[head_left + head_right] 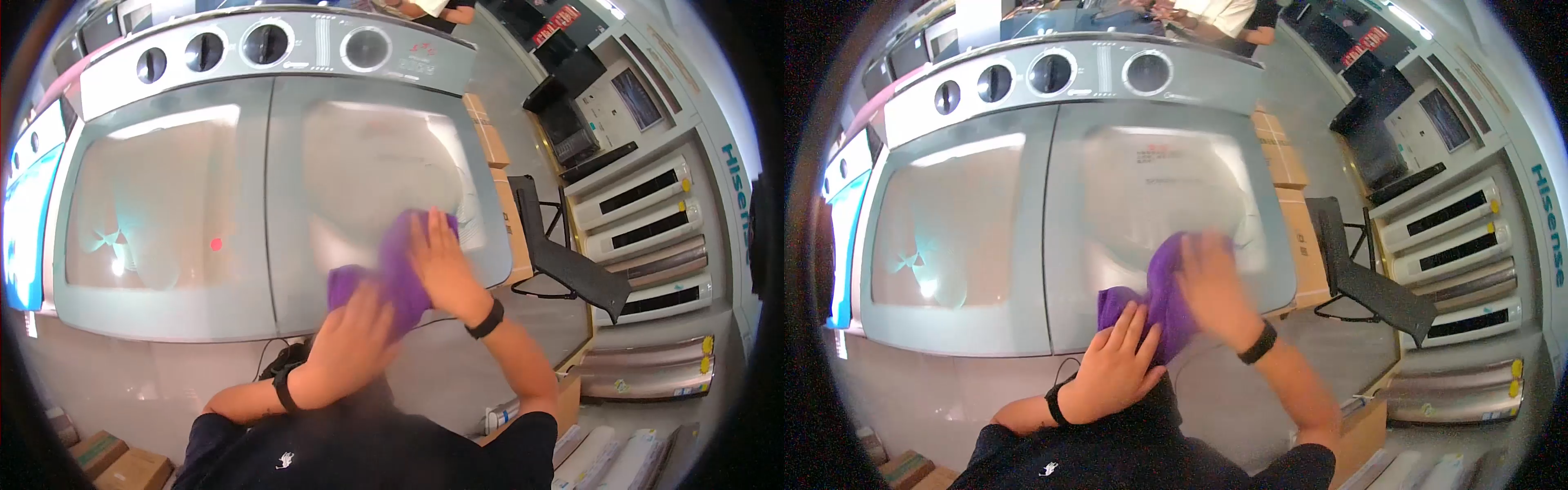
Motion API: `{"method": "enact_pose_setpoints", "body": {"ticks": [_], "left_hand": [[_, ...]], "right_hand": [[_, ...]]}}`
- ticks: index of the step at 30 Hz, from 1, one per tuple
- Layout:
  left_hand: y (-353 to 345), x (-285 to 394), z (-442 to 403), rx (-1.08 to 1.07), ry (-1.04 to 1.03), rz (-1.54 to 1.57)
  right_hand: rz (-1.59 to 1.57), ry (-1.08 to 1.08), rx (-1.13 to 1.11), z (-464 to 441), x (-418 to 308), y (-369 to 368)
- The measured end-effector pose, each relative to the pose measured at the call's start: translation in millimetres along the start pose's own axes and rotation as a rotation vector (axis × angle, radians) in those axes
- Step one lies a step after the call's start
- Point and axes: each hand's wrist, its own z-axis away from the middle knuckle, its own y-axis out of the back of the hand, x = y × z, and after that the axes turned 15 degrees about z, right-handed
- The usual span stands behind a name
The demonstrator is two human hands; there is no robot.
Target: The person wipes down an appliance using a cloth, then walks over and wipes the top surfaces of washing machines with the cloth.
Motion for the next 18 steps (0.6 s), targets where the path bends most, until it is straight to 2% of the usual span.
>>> {"method": "enact_pose_setpoints", "body": {"ticks": [3,6,10,13,16,18], "left_hand": [[-10.5,15.9,-8.1,-0.041,0.065,-0.113],[-23.3,24.9,-22.8,-0.013,0.032,-0.093],[-46.7,38.7,-55.9,-0.026,0.02,-0.141],[-78.8,54.8,-86.3,0.021,0.005,-0.166],[-116.6,77.7,-118.5,0.075,0.037,-0.204],[-135.5,92.2,-136.4,0.096,0.062,-0.256]], "right_hand": [[-0.082,0.012,-0.011,28.2,3.0,3.3],[-0.184,-0.077,-0.064,61.8,20.5,6.5],[-0.154,-0.205,-0.008,94.8,64.2,-19.6],[-0.157,-0.167,0.001,102.7,99.9,-32.8],[-0.22,-0.034,0.013,102.8,130.2,-41.6],[-0.386,0.028,0.039,103.0,151.7,-59.5]]}}
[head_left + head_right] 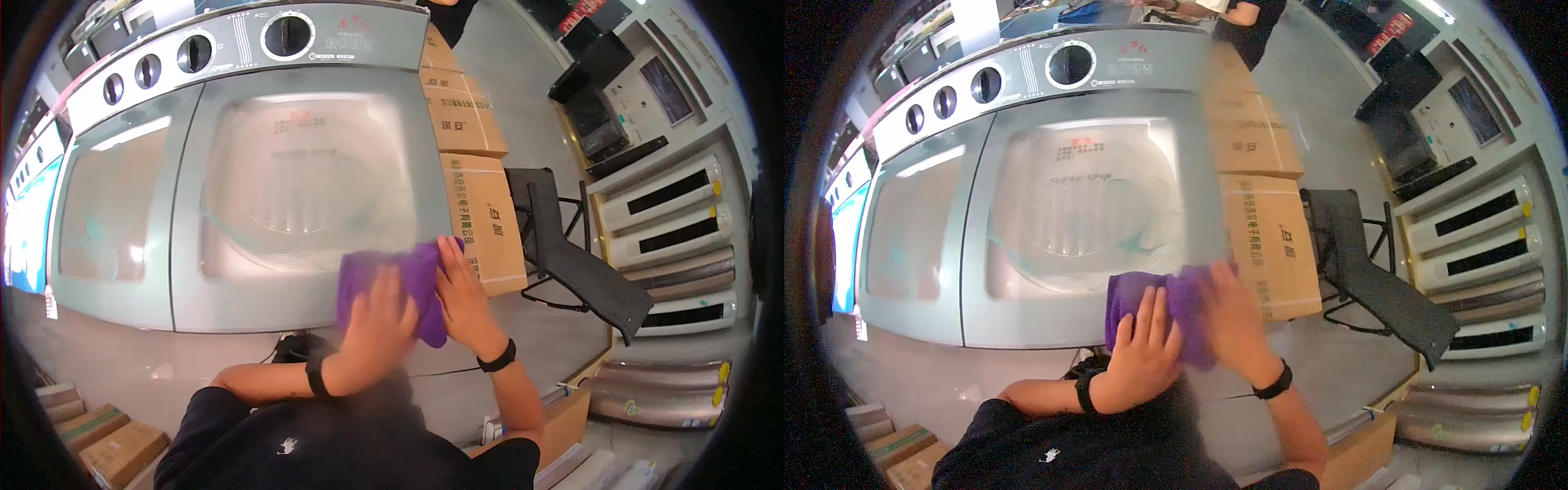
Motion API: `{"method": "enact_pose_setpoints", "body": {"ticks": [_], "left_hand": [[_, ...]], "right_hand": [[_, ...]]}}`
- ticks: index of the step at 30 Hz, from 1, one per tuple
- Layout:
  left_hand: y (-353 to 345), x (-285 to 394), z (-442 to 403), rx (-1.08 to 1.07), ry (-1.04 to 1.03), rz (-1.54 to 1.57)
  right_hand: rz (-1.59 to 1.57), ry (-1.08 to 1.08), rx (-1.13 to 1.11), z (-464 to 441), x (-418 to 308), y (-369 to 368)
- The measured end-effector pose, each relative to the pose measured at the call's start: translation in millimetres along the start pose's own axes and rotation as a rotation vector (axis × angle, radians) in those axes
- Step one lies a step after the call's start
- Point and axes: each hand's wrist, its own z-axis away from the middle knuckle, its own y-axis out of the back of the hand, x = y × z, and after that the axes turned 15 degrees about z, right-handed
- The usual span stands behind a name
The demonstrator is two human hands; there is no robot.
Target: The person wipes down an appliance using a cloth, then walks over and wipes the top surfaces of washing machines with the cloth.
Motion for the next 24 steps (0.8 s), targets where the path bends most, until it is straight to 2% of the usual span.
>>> {"method": "enact_pose_setpoints", "body": {"ticks": [4,7,13,19,24], "left_hand": [[-18.1,24.5,-22.1,0.032,0.043,-0.066],[-19.2,37.7,-31.0,0.044,0.1,-0.067],[-35.9,53.0,-44.1,0.034,0.264,-0.066],[-28.8,57.5,-80.0,0.089,0.358,0.005],[1.1,52.9,-84.0,0.018,0.374,0.204]], "right_hand": [[-0.25,0.112,0.052,-4.0,38.0,-20.9],[-0.295,0.278,0.2,-20.4,53.5,-22.7],[-0.183,0.573,0.194,-84.5,93.3,-20.2],[-0.188,0.565,0.275,-166.9,123.6,-20.0],[-0.104,0.547,0.282,-225.0,145.6,-21.1]]}}
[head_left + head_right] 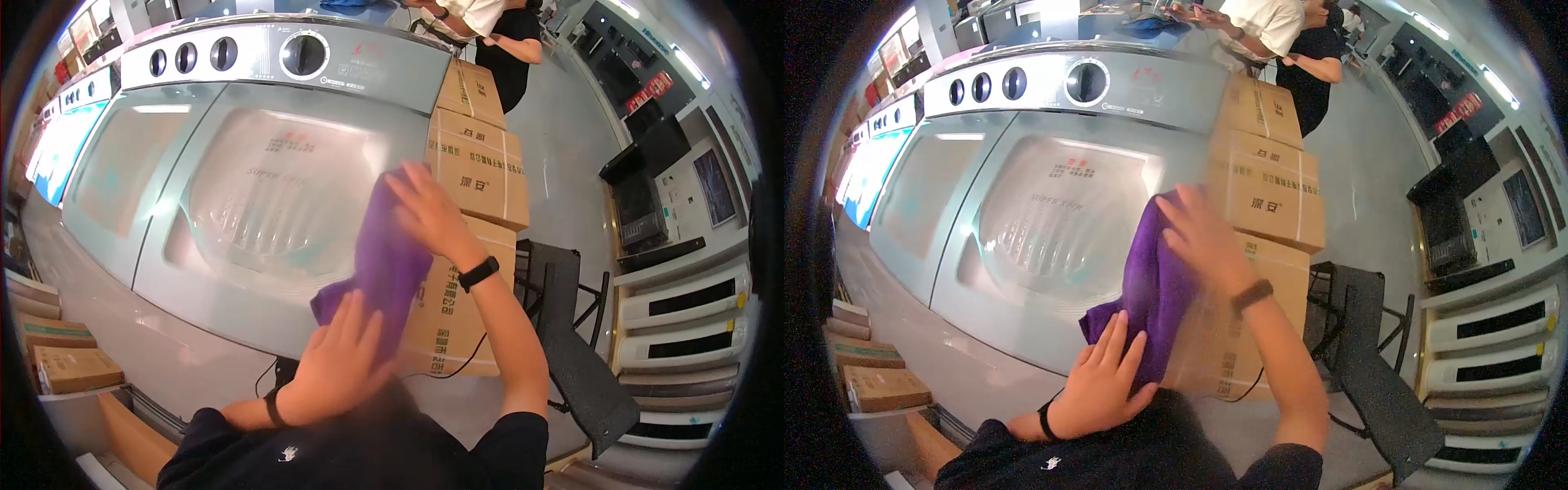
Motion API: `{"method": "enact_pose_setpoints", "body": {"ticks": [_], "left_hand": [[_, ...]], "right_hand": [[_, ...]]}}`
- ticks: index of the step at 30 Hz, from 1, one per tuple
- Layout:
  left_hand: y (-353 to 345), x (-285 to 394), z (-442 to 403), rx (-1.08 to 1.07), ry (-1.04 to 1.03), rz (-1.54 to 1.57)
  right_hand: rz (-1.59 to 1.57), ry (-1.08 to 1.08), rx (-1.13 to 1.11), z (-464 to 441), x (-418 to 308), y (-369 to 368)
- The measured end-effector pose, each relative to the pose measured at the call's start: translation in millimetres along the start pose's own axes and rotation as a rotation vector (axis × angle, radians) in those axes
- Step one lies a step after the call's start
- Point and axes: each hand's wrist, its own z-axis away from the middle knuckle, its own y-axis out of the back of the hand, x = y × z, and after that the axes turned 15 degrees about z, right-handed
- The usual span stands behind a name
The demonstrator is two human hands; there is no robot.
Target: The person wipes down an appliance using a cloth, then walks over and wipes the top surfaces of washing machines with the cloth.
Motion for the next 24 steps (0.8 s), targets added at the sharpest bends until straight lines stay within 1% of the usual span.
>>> {"method": "enact_pose_setpoints", "body": {"ticks": [2,5,8,11,14,17,18,20,23,24], "left_hand": [[7.6,-1.1,3.0,-0.038,0.011,0.014],[7.1,-7.2,3.1,-0.046,0.031,-0.045],[9.6,-3.6,-1.9,-0.045,0.091,-0.11],[8.6,-2.5,-8.5,-0.016,0.124,-0.118],[3.6,-3.6,-10.4,0.011,0.14,-0.132],[-3.3,-6.6,-17.9,0.059,0.141,-0.216],[-5.7,-8.4,-19.2,0.069,0.136,-0.259],[-12.7,-14.0,-21.1,0.078,0.143,-0.238],[-18.5,-20.6,-19.4,0.112,0.119,-0.216],[-19.6,-21.7,-17.2,0.122,0.104,-0.208]], "right_hand": [[-0.014,-0.019,-0.039,-11.7,13.0,-7.6],[0.182,-0.044,-0.129,-35.3,20.8,0.8],[0.53,-0.027,0.031,-51.3,23.8,-0.7],[0.505,-0.146,-0.115,-72.7,14.8,-1.7],[0.573,-0.194,-0.097,-79.4,8.0,-9.8],[0.547,-0.21,-0.054,-83.2,12.6,-16.6],[0.492,-0.225,-0.127,-85.4,13.0,-16.3],[0.38,-0.255,-0.261,-93.3,19.5,-11.2],[0.278,-0.221,-0.056,-85.6,38.8,-44.8],[0.276,-0.22,-0.049,-85.8,38.1,-45.5]]}}
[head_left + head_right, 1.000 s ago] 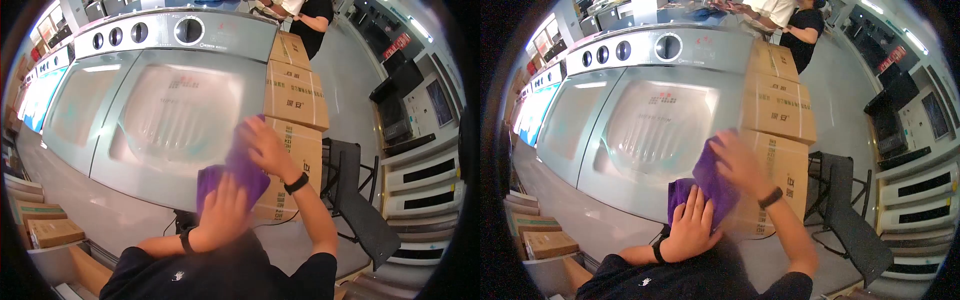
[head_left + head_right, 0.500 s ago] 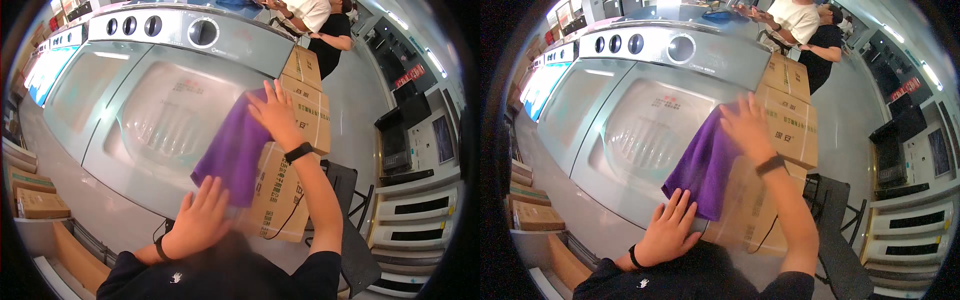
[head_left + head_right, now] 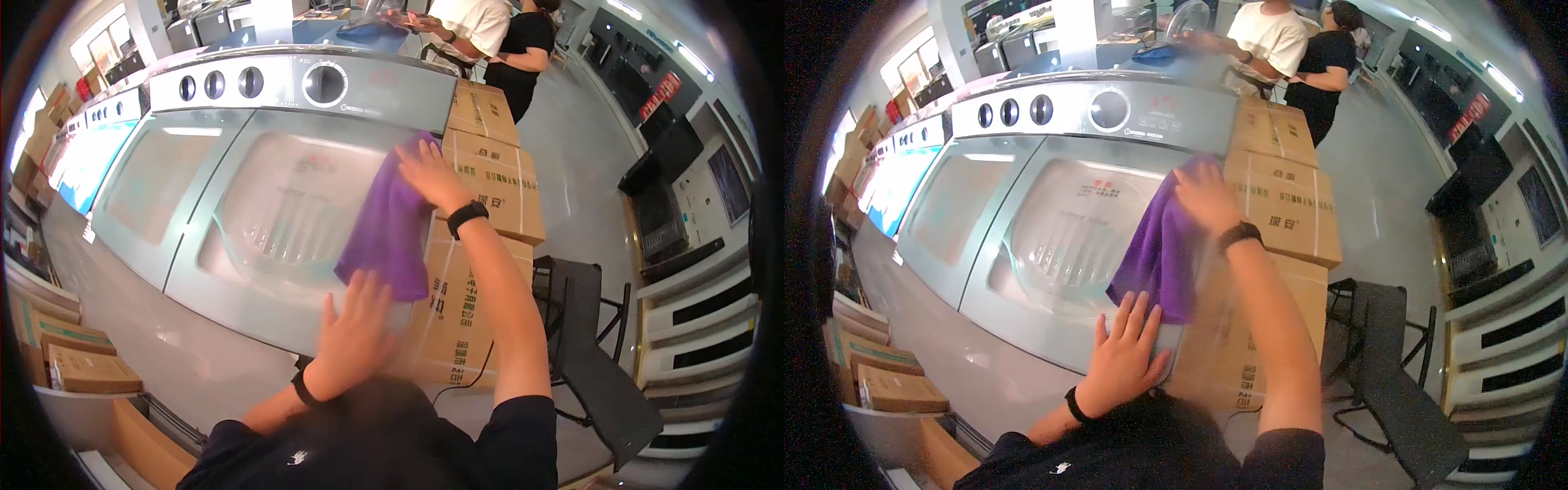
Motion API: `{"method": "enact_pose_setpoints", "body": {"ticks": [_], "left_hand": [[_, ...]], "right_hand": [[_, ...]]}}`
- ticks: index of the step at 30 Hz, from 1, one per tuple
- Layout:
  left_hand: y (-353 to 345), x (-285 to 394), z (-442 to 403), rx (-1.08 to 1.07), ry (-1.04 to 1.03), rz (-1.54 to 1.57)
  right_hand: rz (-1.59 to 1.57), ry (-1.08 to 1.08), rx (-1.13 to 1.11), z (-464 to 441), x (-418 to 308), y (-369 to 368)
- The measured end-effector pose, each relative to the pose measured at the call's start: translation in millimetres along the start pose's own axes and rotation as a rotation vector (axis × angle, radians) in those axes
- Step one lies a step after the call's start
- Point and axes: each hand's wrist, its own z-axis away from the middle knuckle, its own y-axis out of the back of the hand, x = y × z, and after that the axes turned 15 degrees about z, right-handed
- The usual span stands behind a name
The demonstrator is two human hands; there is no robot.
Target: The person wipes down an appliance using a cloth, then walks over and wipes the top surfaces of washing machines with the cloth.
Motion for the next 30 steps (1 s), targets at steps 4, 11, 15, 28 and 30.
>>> {"method": "enact_pose_setpoints", "body": {"ticks": [4,11,15,28,30], "left_hand": [[1.6,-2.1,0.9,-0.016,-0.03,-0.01],[29.0,-15.8,15.7,-0.111,-0.114,0.041],[48.6,-31.3,32.9,-0.146,-0.208,0.052],[97.7,-105.6,59.0,-0.285,-0.441,0.253],[101.2,-124.0,62.3,-0.289,-0.486,0.271]], "right_hand": [[-0.06,-0.055,-0.033,16.7,-5.5,10.2],[-0.088,-0.156,-0.12,44.9,-19.7,18.4],[-0.104,-0.241,-0.209,88.6,-44.0,59.7],[0.311,-0.402,-0.408,95.3,-136.8,123.8],[0.265,-0.442,-0.451,86.3,-145.3,126.0]]}}
